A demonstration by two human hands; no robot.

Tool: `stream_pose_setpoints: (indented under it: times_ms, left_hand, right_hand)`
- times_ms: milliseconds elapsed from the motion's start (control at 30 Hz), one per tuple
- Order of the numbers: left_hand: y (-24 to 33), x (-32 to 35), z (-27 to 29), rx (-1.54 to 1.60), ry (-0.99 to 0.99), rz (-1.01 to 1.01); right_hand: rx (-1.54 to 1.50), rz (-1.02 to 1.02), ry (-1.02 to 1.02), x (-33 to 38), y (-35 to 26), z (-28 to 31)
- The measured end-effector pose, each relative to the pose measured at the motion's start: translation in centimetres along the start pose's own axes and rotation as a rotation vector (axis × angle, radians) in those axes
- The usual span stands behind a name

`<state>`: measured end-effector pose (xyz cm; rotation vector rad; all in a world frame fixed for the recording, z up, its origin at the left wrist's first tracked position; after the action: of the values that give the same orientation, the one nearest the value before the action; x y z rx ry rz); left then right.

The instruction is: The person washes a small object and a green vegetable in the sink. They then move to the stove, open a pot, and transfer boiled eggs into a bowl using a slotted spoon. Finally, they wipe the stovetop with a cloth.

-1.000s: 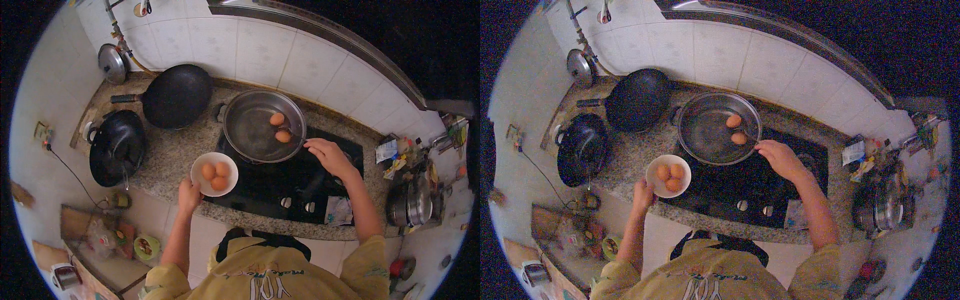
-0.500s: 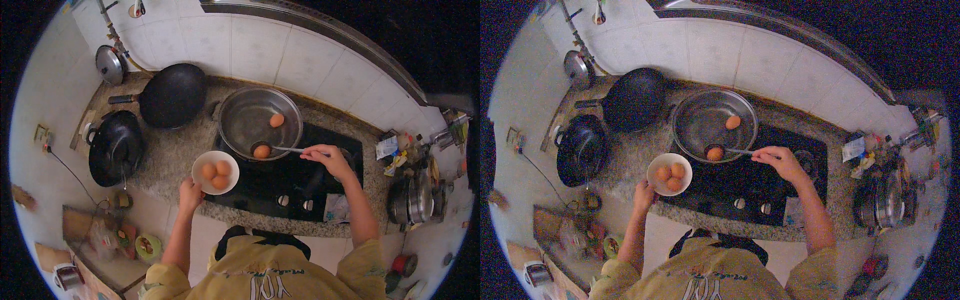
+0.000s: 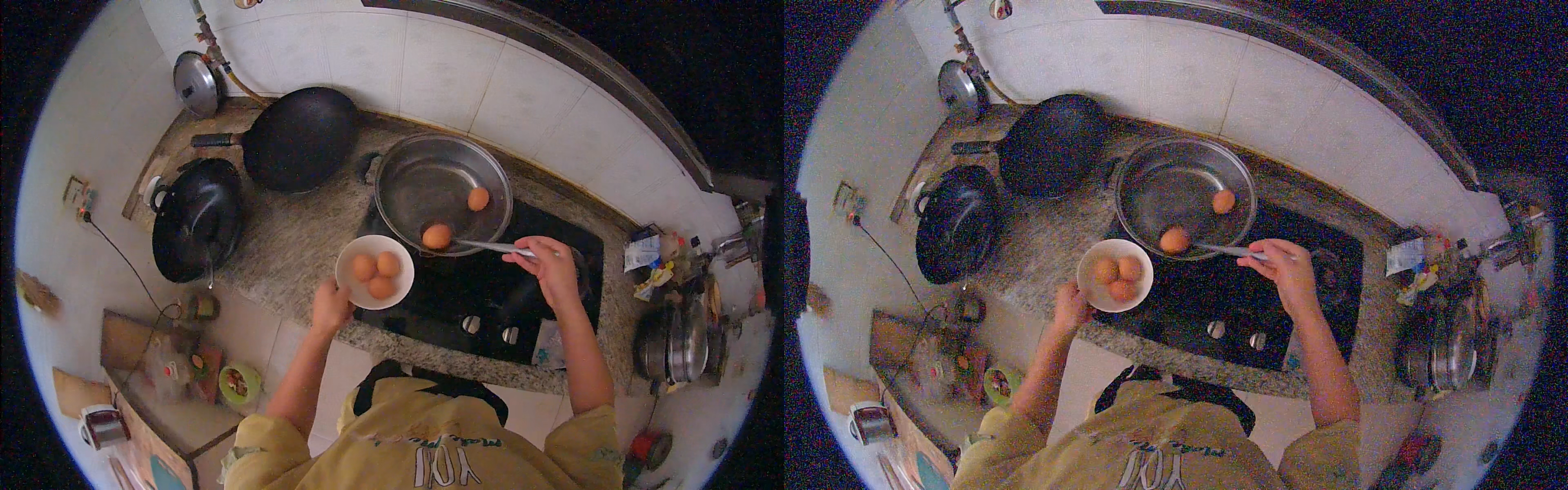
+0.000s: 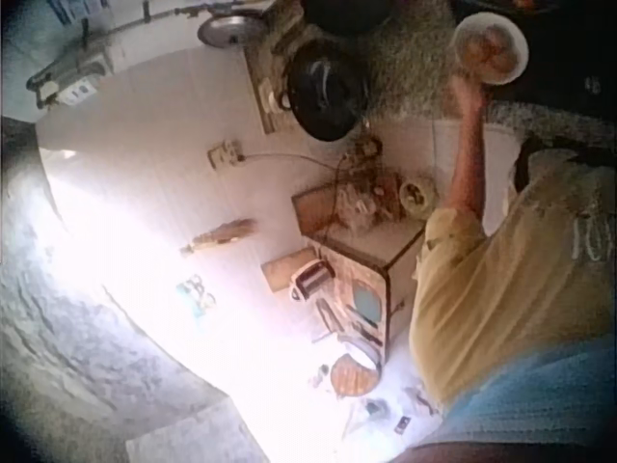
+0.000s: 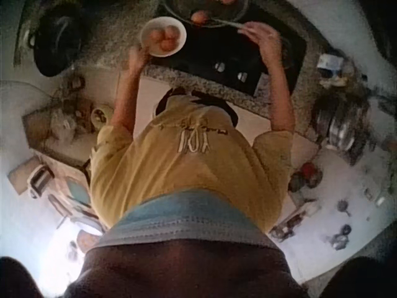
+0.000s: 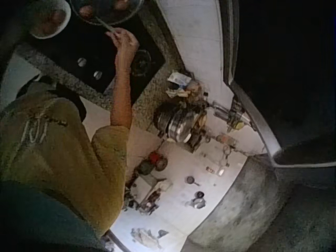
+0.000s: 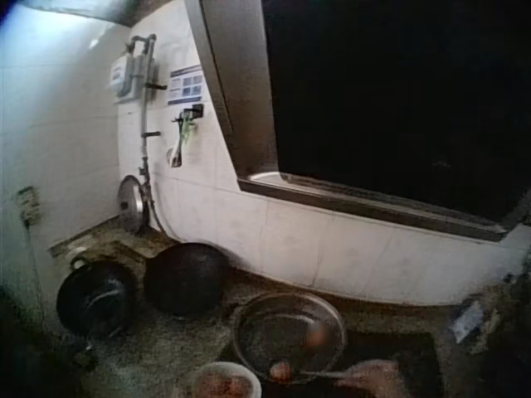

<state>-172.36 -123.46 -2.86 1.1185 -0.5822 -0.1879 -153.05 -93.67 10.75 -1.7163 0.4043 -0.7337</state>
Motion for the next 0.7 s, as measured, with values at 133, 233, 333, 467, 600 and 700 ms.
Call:
stream_pose_setpoints:
  times_ms: [133,233,333,467,600,700]
  left_hand:
    - [-1.9,0.0,-0.1,0.125,-0.003,-0.028]
    - [-1.8,0.5,0.2,0.064,0.027,0.017]
    - [-0.7,0.7,0.3,-0.023,0.003,-0.004]
    - [-1.6,0.4,0.3,0.01,0.029,-0.033]
    - [-0.1,0.7,0.1,-0.1,0.051,-0.038]
    - [0.0,0.4,0.3,-0.219,0.1,-0.116]
  right_hand:
    - [-0.083,0.031,-0.012,0.3,-0.6,-1.0]
    - [-0.005,0.061,0.015,1.0,-1.9,-1.9]
    - [-0.036,0.044,-0.023,1.5,-2.5,-2.7]
    - [0.059,0.064,-0.102,2.3,-1.9,-5.9]
    - [0.11,-0.023,-0.158,2.7,1.2,-9.4]
    - [0.117,-0.019,-0.198,2.9,3.5,-10.8]
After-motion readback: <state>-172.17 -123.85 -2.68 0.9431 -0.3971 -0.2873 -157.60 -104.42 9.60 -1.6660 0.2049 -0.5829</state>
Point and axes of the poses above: each hand's wrist, its own x-axis away from the middle knuckle, its own z-axis out of the back of the hand, y = z × x, the point moved 7 cm from there along -x, towards the middle knuckle, and after that the axes turned 3 degrees about -z, right-handed, at the moved point
